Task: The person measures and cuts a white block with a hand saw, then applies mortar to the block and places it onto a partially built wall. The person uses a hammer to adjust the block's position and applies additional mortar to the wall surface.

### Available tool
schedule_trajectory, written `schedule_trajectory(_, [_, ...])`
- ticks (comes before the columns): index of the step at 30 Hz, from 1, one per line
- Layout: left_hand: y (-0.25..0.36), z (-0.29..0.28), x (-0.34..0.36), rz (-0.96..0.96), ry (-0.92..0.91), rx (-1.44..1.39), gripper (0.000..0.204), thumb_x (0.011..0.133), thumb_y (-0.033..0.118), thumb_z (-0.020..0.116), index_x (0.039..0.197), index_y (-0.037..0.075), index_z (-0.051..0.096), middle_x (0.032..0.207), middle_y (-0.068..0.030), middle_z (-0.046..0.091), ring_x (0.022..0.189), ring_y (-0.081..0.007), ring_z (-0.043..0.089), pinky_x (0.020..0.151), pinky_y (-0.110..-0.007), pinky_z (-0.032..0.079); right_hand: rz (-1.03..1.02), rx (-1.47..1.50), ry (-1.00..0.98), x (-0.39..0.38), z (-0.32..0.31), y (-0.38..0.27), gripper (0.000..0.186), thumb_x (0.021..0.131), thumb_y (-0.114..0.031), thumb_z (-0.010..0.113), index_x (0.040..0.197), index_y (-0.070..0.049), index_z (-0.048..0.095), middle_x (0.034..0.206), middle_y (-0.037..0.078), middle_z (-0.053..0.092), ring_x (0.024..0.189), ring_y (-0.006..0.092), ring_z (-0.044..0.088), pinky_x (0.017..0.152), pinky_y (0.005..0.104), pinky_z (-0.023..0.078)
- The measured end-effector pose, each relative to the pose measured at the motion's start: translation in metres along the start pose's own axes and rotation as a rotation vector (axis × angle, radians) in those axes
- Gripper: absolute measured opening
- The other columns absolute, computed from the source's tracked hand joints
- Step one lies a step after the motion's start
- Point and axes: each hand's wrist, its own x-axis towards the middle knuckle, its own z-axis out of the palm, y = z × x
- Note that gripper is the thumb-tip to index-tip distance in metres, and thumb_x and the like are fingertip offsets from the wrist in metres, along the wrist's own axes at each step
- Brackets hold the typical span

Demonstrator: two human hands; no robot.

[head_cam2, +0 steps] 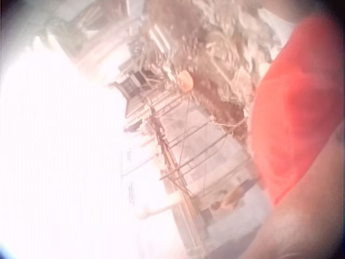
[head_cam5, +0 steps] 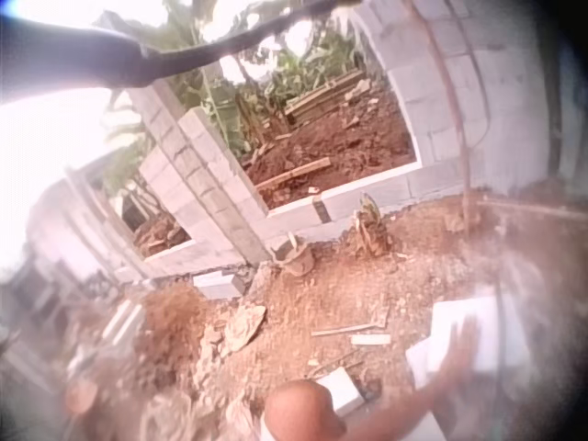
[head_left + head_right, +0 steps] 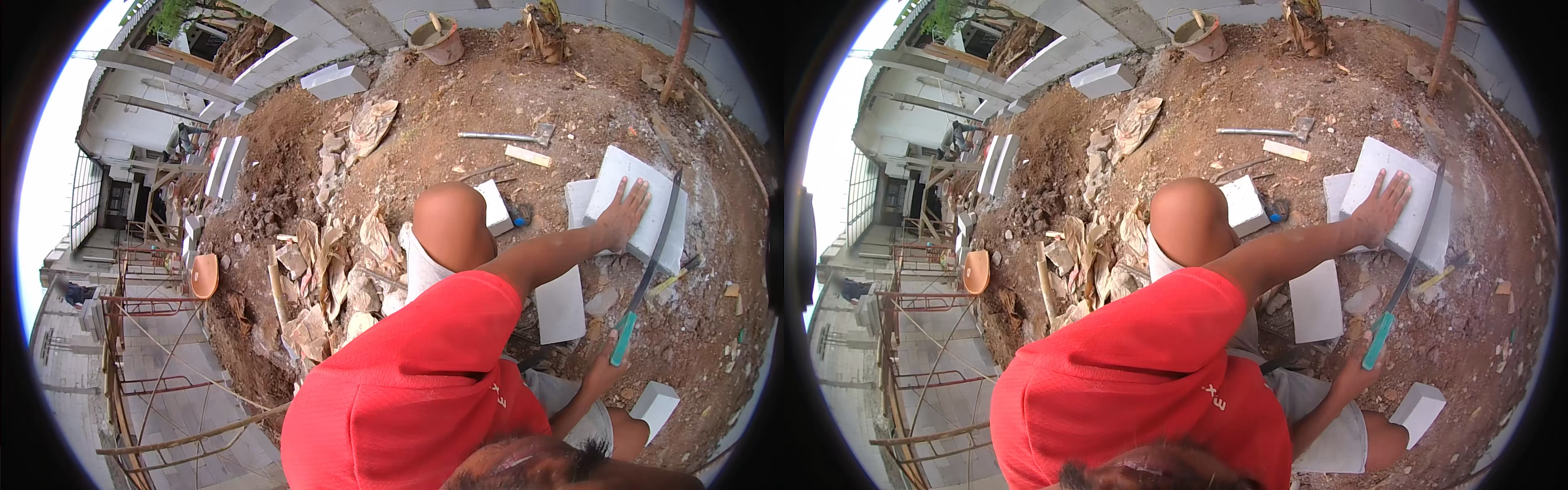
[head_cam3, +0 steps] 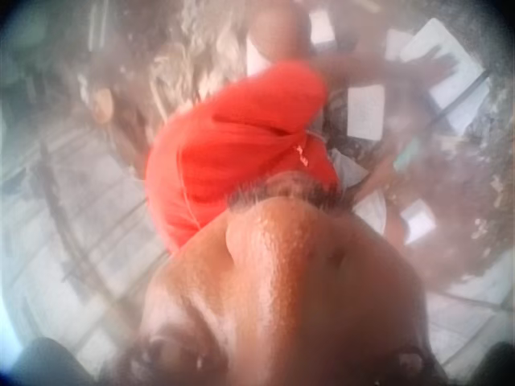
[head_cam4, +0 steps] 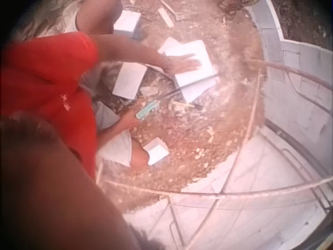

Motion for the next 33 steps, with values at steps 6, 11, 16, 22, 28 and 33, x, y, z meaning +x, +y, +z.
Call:
schedule_trajectory(6, [0.002, 0.005, -0.001, -0.008, 0.012, 0.051, 0.109, 0.082, 0.039, 0.073, 0.163, -0.011, 0.019, 0.171, -0.0344, 0.013, 0.161, -0.0486, 0.008, 0.127, -0.069, 0.003, 0.041, -0.146, 0.063, -0.007, -0.011, -0.025, 0.039, 0.102, -0.027, 0.072, 0.124, 0.005, 0.07, 0.099, 0.012, 0.073, 0.087, 0.0207, 0.063, 0.084, 0.0384, 0.051])
schedule_trajectory(11, [0.002, 0.005, 0.009, 0.022, -0.014, 0.055, 0.108, 0.083, 0.039, 0.073, 0.164, -0.008, 0.02, 0.171, -0.0334, 0.015, 0.161, -0.0485, 0.009, 0.127, -0.069, 0.003, -0.016, 0.1, 0.032, -0.006, -0.02, -0.013, 0.037, 0.102, -0.027, 0.072, 0.119, 0.006, 0.07, 0.096, 0.013, 0.072, 0.085, 0.0194, 0.062, 0.081, 0.0391, 0.051])
schedule_trajectory(16, [-0.044, 0.014, 0.032, 0.038, -0.182, -0.342, 0.16, 0.053, 0.093, 0.077, 0.165, -0.005, 0.017, 0.172, -0.0317, 0.011, 0.162, -0.0459, 0.004, 0.128, -0.064, 0.001, -0.04, -0.034, 0.008, -0.016, -0.024, -0.029, 0.028, 0.102, -0.022, 0.07, 0.111, 0.004, 0.069, 0.084, 0.018, 0.067, 0.075, 0.0233, 0.058, 0.074, 0.0396, 0.049])
schedule_trajectory(22, [-0.102, 0.005, 0.114, -0.213, -0.381, -0.304, 0.16, 0.035, 0.081, 0.093, 0.158, -0.004, 0.036, 0.158, -0.0287, 0.045, 0.153, -0.0445, 0.035, 0.129, -0.055, 0.027, 0.047, 0.009, -0.02, -0.014, -0.045, -0.042, 0.025, 0.1, -0.02, 0.07, 0.111, 0.003, 0.07, 0.074, 0.019, 0.064, 0.067, 0.0263, 0.06, 0.068, 0.0427, 0.048])
schedule_trajectory(28, [-0.098, -0.002, 0.114, -0.209, -0.396, -0.316, 0.163, 0.032, 0.085, 0.092, 0.155, -0.006, 0.036, 0.156, -0.0301, 0.045, 0.152, -0.0449, 0.036, 0.125, -0.062, 0.026, 0.071, 0.025, 0.015, -0.028, -0.029, -0.026, 0.029, 0.101, -0.027, 0.073, 0.107, 0.001, 0.07, 0.075, 0.003, 0.06, 0.071, 0.0122, 0.053, 0.067, 0.0339, 0.046])
schedule_trajectory(33, [-0.062, -0.039, 0.067, -0.157, -0.171, -0.184, 0.149, 0.041, 0.084, 0.091, 0.15, -0.004, 0.04, 0.148, -0.0289, 0.048, 0.148, -0.0466, 0.037, 0.12, -0.069, 0.023, 0.05, 0.122, 0.06, -0.056, -0.055, -0.015, 0.025, 0.099, -0.023, 0.076, 0.094, 0.0, 0.067, 0.066, 0.004, 0.052, 0.064, 0.0111, 0.046, 0.059, 0.0338, 0.041])
